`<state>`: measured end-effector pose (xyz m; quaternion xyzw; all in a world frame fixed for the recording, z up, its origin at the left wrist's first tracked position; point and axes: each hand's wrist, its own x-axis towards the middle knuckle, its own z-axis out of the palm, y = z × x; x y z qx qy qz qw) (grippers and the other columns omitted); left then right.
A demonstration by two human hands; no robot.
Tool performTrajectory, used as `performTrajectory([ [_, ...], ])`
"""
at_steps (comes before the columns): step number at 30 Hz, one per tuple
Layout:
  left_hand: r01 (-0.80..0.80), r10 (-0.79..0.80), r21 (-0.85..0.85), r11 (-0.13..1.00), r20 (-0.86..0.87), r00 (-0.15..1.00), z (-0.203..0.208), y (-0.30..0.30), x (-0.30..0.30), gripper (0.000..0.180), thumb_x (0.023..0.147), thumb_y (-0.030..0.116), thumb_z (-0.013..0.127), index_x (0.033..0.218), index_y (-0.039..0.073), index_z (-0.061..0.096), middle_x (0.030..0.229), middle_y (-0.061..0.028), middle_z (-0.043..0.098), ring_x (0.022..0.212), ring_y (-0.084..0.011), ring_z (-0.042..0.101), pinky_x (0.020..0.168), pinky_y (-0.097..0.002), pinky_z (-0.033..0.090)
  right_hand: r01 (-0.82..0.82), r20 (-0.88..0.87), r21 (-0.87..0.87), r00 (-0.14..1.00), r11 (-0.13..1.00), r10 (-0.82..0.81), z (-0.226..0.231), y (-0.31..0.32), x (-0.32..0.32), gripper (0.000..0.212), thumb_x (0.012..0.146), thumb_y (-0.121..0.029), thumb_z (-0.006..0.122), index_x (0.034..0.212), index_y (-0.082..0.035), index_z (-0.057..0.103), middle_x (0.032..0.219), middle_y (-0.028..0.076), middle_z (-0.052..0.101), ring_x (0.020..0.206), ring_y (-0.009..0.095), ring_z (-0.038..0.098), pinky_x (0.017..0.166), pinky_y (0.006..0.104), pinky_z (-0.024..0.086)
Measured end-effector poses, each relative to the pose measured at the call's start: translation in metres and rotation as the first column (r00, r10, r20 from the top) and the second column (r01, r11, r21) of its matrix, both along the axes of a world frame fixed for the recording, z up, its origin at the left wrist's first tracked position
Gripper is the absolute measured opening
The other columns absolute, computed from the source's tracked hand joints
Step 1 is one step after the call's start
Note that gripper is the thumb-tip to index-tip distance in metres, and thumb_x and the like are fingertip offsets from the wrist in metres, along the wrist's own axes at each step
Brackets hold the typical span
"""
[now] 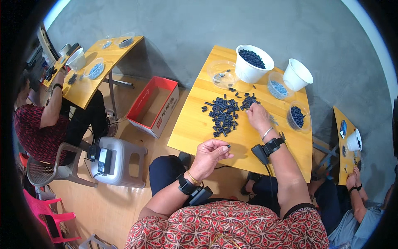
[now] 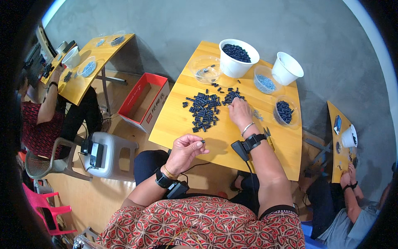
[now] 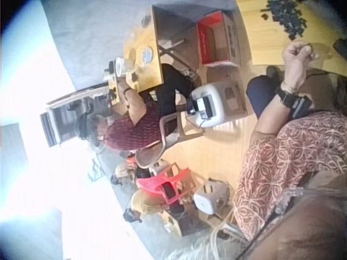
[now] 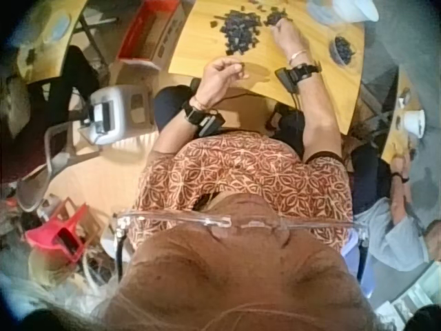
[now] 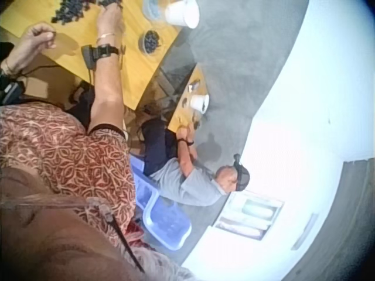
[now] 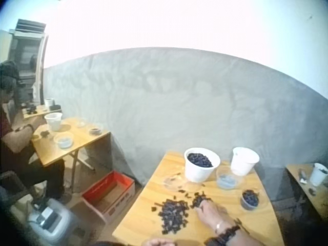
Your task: The worker is manually assembling small blue and black plastic components, fitting them together and using snips to trim excess material.
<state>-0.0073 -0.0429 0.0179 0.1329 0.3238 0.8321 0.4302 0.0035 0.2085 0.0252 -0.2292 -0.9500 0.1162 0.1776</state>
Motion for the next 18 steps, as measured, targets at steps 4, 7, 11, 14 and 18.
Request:
performTrajectory([
  [4, 0.005, -0.007, 0.036, 0.999, 0.036, 0.999, 0.003, 0.001, -0.003, 0.009, 0.085, 0.002, 0.055, 0.093, 0.002, 0.06, 0.081, -0.007, 0.06, 0.073, -0.0146, 0.058, 0.077, -0.0376, 0.052, -0.05, -0.083, 0.1, 0.995, 0.994, 0.058, -0.006, 0.0, 0.006, 0.012, 0.076, -0.011, 0.058, 0.074, -0.002, 0.051, 0.073, 0.018, 0.058, 0.071, 0.037, 0.056, 0.064, 0.0419, 0.046],
  [7, 0.029, -0.034, 0.1, 0.995, 0.051, 0.998, 0.003, 0.002, -0.001, 0.01, 0.086, 0.003, 0.055, 0.094, 0.002, 0.059, 0.081, -0.0069, 0.06, 0.073, -0.0146, 0.058, 0.078, -0.0378, 0.052, -0.109, -0.196, -0.156, 0.977, 0.982, 0.077, 0.001, -0.011, 0.029, 0.011, 0.076, -0.008, 0.059, 0.076, -0.001, 0.05, 0.073, 0.017, 0.057, 0.061, 0.033, 0.056, 0.057, 0.0375, 0.046],
  [11, 0.041, -0.043, 0.127, 0.991, 0.013, 0.999, 0.018, 0.0, 0.008, 0.011, 0.086, 0.004, 0.055, 0.096, 0.002, 0.059, 0.082, -0.007, 0.06, 0.074, -0.0147, 0.058, 0.079, -0.0379, 0.052, -0.258, -0.286, -0.533, 0.951, 0.806, 0.115, 0.043, -0.058, 0.072, 0.013, 0.079, -0.002, 0.06, 0.081, -0.001, 0.047, 0.069, 0.008, 0.054, 0.056, 0.014, 0.052, 0.051, 0.0263, 0.043],
  [14, 0.066, -0.063, 0.171, 0.983, -0.027, 0.998, 0.03, -0.003, 0.019, 0.011, 0.085, 0.004, 0.056, 0.096, 0.002, 0.059, 0.083, -0.0071, 0.06, 0.074, -0.0148, 0.058, 0.079, -0.0376, 0.052, -0.414, -0.411, -0.669, 0.898, 0.617, 0.157, 0.068, -0.085, 0.101, 0.012, 0.081, 0.0, 0.058, 0.084, -0.001, 0.047, 0.072, 0.003, 0.052, 0.062, 0.007, 0.051, 0.054, 0.0219, 0.042],
  [18, 0.094, -0.083, 0.206, 0.974, -0.061, 0.995, 0.044, -0.01, 0.037, 0.012, 0.086, 0.005, 0.055, 0.097, 0.002, 0.058, 0.083, -0.0069, 0.06, 0.076, -0.0152, 0.059, 0.079, -0.0378, 0.052, -0.582, -0.557, -0.716, 0.809, 0.385, 0.187, 0.092, -0.113, 0.13, 0.009, 0.084, 0.001, 0.055, 0.09, -0.001, 0.048, 0.078, 0.002, 0.052, 0.069, 0.008, 0.054, 0.059, 0.0211, 0.045],
])
